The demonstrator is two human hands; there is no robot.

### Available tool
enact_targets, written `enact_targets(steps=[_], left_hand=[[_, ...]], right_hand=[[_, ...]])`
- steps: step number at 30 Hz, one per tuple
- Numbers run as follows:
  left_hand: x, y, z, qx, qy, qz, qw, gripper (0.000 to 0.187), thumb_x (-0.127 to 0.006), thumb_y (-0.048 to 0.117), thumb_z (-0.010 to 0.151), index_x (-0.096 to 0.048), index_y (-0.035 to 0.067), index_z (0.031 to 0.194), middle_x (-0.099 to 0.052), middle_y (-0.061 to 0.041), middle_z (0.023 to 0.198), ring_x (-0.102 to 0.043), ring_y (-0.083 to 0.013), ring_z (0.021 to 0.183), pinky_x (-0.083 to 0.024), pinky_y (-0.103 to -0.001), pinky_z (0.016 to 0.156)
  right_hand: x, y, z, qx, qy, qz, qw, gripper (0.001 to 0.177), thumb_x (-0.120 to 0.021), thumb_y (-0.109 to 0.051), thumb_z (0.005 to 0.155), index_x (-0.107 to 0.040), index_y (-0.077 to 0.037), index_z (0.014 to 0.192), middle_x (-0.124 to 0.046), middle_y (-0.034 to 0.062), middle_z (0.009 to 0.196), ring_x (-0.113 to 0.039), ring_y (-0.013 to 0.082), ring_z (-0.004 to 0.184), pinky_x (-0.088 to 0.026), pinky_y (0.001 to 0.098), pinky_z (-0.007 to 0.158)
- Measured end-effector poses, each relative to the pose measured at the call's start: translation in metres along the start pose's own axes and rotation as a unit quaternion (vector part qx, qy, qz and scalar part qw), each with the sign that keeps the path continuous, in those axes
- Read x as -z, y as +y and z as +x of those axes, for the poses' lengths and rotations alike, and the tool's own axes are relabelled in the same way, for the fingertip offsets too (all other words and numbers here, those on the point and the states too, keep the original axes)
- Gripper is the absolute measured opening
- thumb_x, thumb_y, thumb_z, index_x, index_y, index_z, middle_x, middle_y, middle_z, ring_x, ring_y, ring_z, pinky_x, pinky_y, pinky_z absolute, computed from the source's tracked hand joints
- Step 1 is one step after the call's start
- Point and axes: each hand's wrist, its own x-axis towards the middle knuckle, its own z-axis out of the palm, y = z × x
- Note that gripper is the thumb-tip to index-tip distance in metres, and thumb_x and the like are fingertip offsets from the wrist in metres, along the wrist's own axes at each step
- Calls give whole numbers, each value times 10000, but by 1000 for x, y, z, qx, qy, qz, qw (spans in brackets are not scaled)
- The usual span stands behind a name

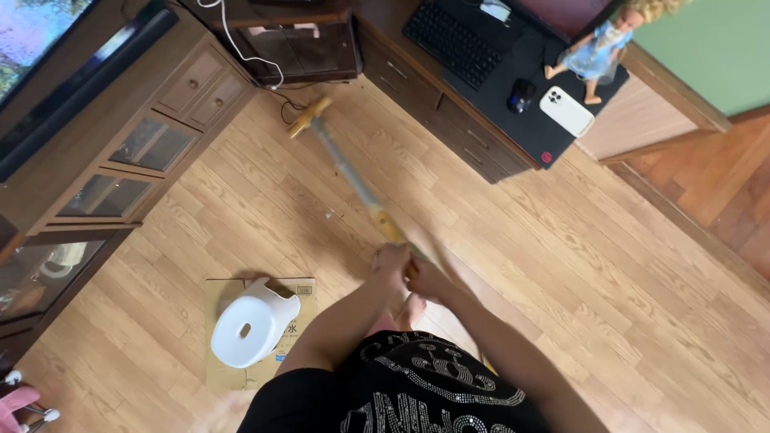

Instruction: Vacuuming several floor surfaces and navigating around furniture and corners in a home environment.

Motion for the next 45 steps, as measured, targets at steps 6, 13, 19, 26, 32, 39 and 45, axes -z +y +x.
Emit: enact_targets(steps=[6, 13, 19, 26, 32, 39, 45], left_hand=[[30, 7, 38, 39, 92, 14, 995, 354, -688, 184, 843, -656, -144, 974, -714, -244, 824, -743, -326, 734, -588, -436, 589], [8, 57, 76, 13, 110, 71, 991, 364, -726, 260, 823, -727, -96, 895, -740, -280, 845, -747, -373, 805, -562, -451, 662], [14, 37, 80, 40, 144, 118, 982, 393, -789, 303, 770, -716, -67, 877, -736, -243, 859, -753, -366, 853, -605, -431, 718], [22, 29, 35, -7, 73, 141, 987, 421, -761, 270, 784, -686, -89, 992, -701, -296, 910, -723, -421, 899, -627, -478, 743], [40, 96, 24, 46, 72, 88, 992, 419, -726, 251, 772, -662, -101, 990, -726, -287, 905, -776, -403, 853, -666, -483, 735], [-25, -6, 77, -142, -20, 427, 893, 474, -661, 430, 873, -722, -36, 936, -703, -240, 974, -659, -419, 1005, -513, -494, 963], [10, 29, 55, -24, 77, 189, 979, 547, -740, 330, 730, -632, -65, 1092, -569, -296, 1121, -697, -405, 960, -613, -438, 850]], right_hand=[[-12, -90, 40, -188, -8, 143, 972, 639, -689, -42, 792, -522, -109, 1405, -666, 96, 791, -585, 143, 506, -481, 335, 436], [15, -69, 80, -209, 57, 139, 966, 376, -737, -70, 860, -653, -15, 1223, -681, 75, 774, -566, 128, 496, -464, 307, 427], [8, -89, 69, -186, 68, 192, 961, 439, -709, -21, 804, -639, -97, 1230, -647, 62, 711, -540, 120, 484, -434, 300, 419], [-6, -100, 33, -211, 93, 255, 939, 417, -668, -8, 797, -641, -52, 1211, -649, 72, 674, -521, 137, 431, -411, 300, 394], [-3, -80, 69, -176, 107, 261, 943, 362, -660, -20, 848, -663, 1, 1210, -614, 79, 696, -517, 108, 469, -418, 282, 410], [-5, -87, 17, -260, 178, 229, 921, 590, -637, -6, 845, -579, -105, 1424, -702, 73, 774, -525, 136, 456, -431, 302, 422], [-25, -76, 42, -220, 169, 289, 916, 581, -692, -24, 852, -614, -88, 1424, -605, 71, 704, -492, 111, 465, -412, 286, 430]])
